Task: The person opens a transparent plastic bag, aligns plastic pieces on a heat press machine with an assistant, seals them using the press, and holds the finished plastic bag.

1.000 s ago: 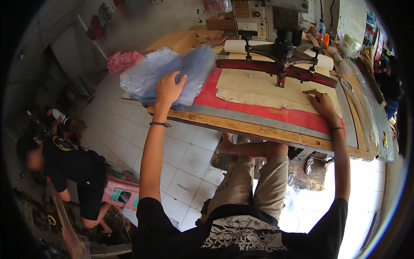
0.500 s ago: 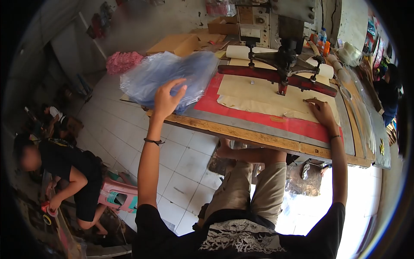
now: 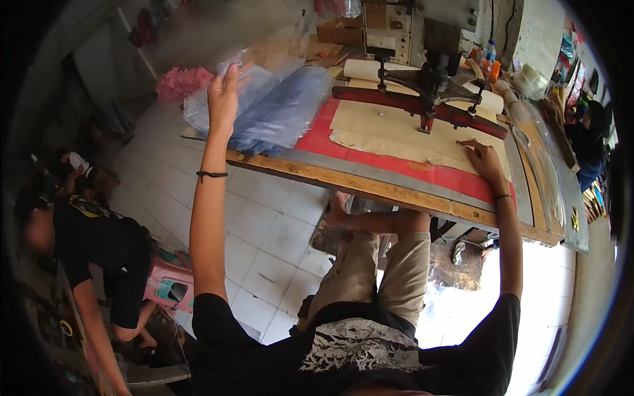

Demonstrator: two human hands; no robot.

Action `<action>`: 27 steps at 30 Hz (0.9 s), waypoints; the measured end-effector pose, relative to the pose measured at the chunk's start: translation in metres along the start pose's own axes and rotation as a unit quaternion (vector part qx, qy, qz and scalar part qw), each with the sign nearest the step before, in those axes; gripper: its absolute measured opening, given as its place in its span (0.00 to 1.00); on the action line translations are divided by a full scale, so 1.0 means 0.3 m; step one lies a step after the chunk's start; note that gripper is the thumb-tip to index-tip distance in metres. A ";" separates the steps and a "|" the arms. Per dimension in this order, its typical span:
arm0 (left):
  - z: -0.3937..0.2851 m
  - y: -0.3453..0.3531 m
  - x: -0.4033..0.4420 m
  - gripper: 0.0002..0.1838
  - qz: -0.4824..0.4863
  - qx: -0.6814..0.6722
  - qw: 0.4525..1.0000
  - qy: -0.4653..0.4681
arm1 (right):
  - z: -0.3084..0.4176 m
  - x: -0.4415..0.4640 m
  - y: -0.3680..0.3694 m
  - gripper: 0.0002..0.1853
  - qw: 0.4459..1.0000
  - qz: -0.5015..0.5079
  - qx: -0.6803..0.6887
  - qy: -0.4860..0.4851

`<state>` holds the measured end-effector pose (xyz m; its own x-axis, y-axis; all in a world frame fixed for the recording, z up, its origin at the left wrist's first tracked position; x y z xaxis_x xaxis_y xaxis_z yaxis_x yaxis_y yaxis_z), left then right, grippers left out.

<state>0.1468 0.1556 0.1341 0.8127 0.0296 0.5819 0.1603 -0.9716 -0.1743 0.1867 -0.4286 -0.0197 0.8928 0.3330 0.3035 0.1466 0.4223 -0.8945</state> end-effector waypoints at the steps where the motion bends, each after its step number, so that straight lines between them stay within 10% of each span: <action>1: -0.057 -0.011 -0.002 0.22 -0.030 0.000 0.998 0.054 | 0.004 0.003 -0.006 0.11 1.000 -0.005 -0.001 -0.001; 10: -0.434 0.071 -0.078 0.30 0.029 -0.152 0.961 0.229 | 0.295 -0.034 -0.029 0.10 0.995 -0.059 0.009 -0.075; 15: -0.404 0.155 -0.065 0.30 0.028 -0.236 0.953 0.188 | 0.514 -0.048 -0.028 0.41 0.915 -0.075 0.388 -0.087; 21: -0.279 0.264 -0.137 0.27 0.064 -0.281 0.958 0.000 | 0.658 -0.056 -0.074 0.35 0.769 -0.035 0.615 -0.170; 22: -0.267 0.272 -0.156 0.25 0.060 -0.290 0.955 0.003 | 0.633 -0.073 -0.070 0.21 0.747 -0.086 0.637 -0.172; 27: -0.122 0.272 -0.217 0.26 0.006 -0.318 0.948 -0.009 | 0.568 -0.122 -0.054 0.17 0.786 -0.209 0.581 -0.034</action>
<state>0.0866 0.0656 0.1110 0.8226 0.0154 0.5683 -0.2152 -0.9168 0.3364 0.0789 -0.3039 0.0395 0.8390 -0.0125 0.5440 -0.1024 0.9782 0.1804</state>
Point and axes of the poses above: each hand's wrist, its own x-axis towards the middle knuckle, its own y-axis out of the palm, z = x × y, the point moved 8 cm from there along x, towards the middle knuckle, and after that the axes turned 11 degrees about z, right-handed, at the moved point
